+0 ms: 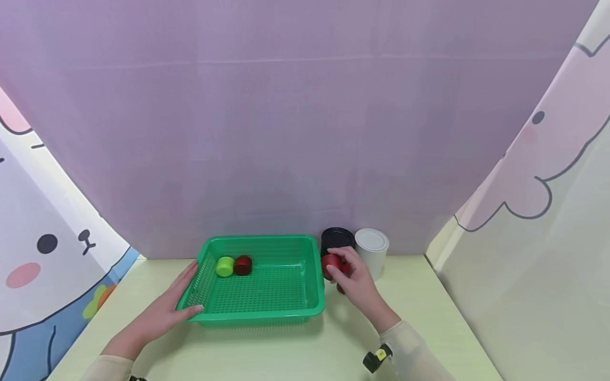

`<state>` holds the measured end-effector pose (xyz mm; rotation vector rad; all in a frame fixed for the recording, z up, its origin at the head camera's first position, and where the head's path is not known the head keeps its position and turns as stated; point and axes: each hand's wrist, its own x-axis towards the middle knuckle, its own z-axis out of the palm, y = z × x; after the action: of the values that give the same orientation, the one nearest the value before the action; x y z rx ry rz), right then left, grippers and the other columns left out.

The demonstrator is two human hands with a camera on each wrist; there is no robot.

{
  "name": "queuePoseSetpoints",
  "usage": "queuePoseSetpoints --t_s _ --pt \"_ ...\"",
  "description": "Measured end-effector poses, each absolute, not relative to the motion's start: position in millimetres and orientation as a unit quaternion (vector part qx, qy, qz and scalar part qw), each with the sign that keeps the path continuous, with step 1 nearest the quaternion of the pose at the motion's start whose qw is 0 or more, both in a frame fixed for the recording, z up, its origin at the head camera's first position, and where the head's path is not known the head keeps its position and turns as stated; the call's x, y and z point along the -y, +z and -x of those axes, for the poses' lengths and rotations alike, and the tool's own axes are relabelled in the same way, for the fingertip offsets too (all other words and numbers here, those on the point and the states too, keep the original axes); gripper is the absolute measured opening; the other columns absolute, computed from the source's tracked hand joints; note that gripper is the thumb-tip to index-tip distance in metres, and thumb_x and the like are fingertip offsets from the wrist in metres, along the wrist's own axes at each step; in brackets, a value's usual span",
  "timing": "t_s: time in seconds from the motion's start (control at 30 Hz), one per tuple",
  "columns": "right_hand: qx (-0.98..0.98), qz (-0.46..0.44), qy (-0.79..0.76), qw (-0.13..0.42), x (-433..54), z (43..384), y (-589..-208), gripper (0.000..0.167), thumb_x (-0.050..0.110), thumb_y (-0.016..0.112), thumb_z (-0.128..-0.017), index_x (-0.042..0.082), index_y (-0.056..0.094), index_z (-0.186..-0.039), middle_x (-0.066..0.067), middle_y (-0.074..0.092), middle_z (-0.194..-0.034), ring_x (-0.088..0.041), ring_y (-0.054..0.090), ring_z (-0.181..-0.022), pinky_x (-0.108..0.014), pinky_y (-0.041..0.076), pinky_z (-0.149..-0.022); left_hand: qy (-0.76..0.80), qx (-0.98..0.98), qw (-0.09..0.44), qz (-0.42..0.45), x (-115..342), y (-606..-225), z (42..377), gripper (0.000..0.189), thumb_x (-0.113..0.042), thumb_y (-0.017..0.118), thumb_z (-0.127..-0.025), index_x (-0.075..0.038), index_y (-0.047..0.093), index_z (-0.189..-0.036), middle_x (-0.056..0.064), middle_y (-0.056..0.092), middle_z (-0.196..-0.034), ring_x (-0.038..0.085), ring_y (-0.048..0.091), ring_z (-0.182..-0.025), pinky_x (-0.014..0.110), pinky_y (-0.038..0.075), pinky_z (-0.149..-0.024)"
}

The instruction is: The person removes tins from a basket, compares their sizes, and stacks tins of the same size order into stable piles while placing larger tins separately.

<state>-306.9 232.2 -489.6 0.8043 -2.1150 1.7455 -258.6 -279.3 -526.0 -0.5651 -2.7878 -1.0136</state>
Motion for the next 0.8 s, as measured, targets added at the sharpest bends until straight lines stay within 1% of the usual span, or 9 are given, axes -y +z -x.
queuePoseSetpoints --t_s 0.07,0.17,0.27,0.37,0.47,0.57,0.67,0.8 --pt "0.733 -0.277 0.604 0.146 -233.0 306.6 -489.6 0.036 -0.006 0.070 -0.105 0.000 0.065 -0.141 -0.023 0.059 -0.134 -0.022 0.071 -0.101 -0.041 0.068 -0.070 -0.333 0.922 0.061 0.186 279.1 -525.8 258.6 0.106 -0.044 0.078 -0.103 -0.012 0.012 -0.179 0.015 0.010 -0.185 0.055 0.020 -0.164 0.082 0.035 -0.116" --pt "0.736 -0.265 0.606 0.143 -234.0 305.8 -489.9 0.034 -0.007 0.068 -0.106 -0.001 0.063 -0.139 -0.024 0.061 -0.133 -0.021 0.071 -0.098 -0.044 0.068 -0.073 -0.334 0.922 0.060 0.185 278.9 -525.7 258.6 0.106 -0.044 0.078 -0.103 -0.012 0.012 -0.179 0.015 0.010 -0.185 0.054 0.020 -0.164 0.082 0.035 -0.116" --pt "0.741 -0.251 0.608 0.134 -234.2 304.5 -490.2 0.034 -0.007 0.069 -0.105 -0.002 0.059 -0.137 -0.026 0.063 -0.130 -0.022 0.072 -0.099 -0.046 0.068 -0.078 -0.335 0.922 0.060 0.186 278.9 -525.5 258.5 0.105 -0.044 0.078 -0.104 -0.012 0.012 -0.179 0.015 0.010 -0.185 0.055 0.020 -0.164 0.082 0.035 -0.116" --pt "0.745 -0.249 0.605 0.129 -234.9 304.5 -491.5 0.035 -0.008 0.069 -0.104 -0.001 0.058 -0.136 -0.027 0.063 -0.130 -0.022 0.072 -0.105 -0.041 0.068 -0.083 -0.335 0.921 0.061 0.186 278.8 -525.7 258.4 0.105 -0.043 0.078 -0.103 -0.012 0.012 -0.179 0.014 0.010 -0.185 0.055 0.020 -0.164 0.082 0.035 -0.115" --pt "0.747 -0.258 0.599 0.130 -235.7 304.5 -492.5 0.035 -0.010 0.069 -0.102 -0.002 0.057 -0.135 -0.027 0.063 -0.135 -0.021 0.070 -0.113 -0.034 0.066 -0.089 -0.335 0.922 0.062 0.185 278.5 -525.5 258.0 0.105 -0.044 0.079 -0.103 -0.012 0.013 -0.179 0.014 0.010 -0.186 0.055 0.021 -0.163 0.082 0.035 -0.115" --pt "0.747 -0.267 0.593 0.137 -236.9 304.4 -492.8 0.035 -0.012 0.069 -0.101 -0.002 0.057 -0.133 -0.027 0.062 -0.140 -0.019 0.068 -0.119 -0.029 0.063 -0.093 -0.337 0.921 0.062 0.184 278.1 -524.7 257.4 0.106 -0.043 0.079 -0.103 -0.012 0.013 -0.179 0.015 0.010 -0.185 0.055 0.021 -0.163 0.082 0.035 -0.116" --pt "0.751 -0.270 0.585 0.143 -238.6 304.6 -493.4 0.036 -0.014 0.068 -0.099 -0.003 0.056 -0.131 -0.028 0.061 -0.142 -0.018 0.067 -0.120 -0.027 0.062 -0.094 -0.339 0.921 0.061 0.184 277.9 -524.1 257.2 0.106 -0.043 0.079 -0.103 -0.011 0.013 -0.179 0.016 0.010 -0.185 0.055 0.020 -0.163 0.082 0.034 -0.116" --pt "0.759 -0.266 0.575 0.147 -240.8 305.1 -494.8 0.038 -0.018 0.067 -0.096 -0.003 0.055 -0.129 -0.031 0.060 -0.145 -0.021 0.067 -0.120 -0.026 0.061 -0.094 -0.339 0.921 0.060 0.184 278.3 -524.4 257.5 0.106 -0.043 0.079 -0.103 -0.011 0.013 -0.179 0.016 0.010 -0.185 0.055 0.020 -0.164 0.082 0.034 -0.116"
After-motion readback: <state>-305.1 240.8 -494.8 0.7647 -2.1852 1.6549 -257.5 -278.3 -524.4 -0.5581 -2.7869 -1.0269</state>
